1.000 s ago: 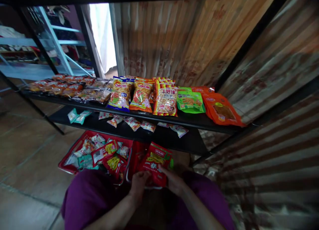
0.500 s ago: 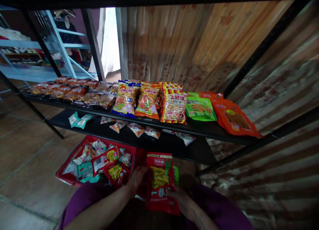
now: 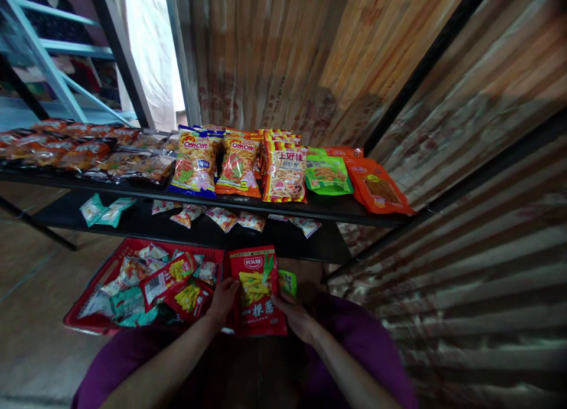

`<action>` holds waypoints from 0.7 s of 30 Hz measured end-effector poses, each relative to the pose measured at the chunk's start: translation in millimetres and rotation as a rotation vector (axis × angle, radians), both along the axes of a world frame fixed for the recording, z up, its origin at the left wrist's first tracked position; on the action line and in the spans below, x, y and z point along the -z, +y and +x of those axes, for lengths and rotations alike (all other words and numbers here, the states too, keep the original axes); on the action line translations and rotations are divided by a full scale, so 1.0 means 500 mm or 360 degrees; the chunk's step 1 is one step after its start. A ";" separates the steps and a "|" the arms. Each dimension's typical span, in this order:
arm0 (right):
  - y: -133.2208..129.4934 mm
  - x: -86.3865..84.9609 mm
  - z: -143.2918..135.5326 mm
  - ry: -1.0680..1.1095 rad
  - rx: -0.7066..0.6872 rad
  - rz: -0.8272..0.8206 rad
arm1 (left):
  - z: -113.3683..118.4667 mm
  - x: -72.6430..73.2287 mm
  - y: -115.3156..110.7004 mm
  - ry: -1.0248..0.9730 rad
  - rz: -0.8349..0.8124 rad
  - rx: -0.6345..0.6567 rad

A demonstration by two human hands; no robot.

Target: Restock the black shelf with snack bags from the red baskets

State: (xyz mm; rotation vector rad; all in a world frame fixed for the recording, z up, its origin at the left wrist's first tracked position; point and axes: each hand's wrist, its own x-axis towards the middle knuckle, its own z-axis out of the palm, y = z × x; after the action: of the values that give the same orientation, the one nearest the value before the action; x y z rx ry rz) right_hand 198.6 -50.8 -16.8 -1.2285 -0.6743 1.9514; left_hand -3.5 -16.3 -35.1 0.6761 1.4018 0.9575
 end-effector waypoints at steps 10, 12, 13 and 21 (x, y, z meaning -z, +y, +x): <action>-0.005 -0.007 0.000 0.0075 0.0128 -0.0041 | 0.023 0.009 -0.019 -0.0148 -0.0050 0.0289; -0.006 -0.003 0.003 0.0100 0.0152 -0.0087 | 0.027 0.007 -0.024 -0.0228 -0.0050 0.0347; -0.006 0.000 0.005 0.0109 0.0163 -0.0111 | 0.031 0.004 -0.026 -0.0240 -0.0063 0.0370; -0.020 0.042 0.013 0.0042 0.0118 -0.0277 | 0.046 0.003 -0.056 0.0089 -0.0369 0.0553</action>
State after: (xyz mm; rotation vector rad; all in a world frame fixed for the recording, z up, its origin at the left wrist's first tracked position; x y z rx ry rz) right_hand 205.3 -60.6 -38.0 -1.3106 -0.4464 1.9942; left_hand 19.7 -44.1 -36.6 0.7448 1.3623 0.4984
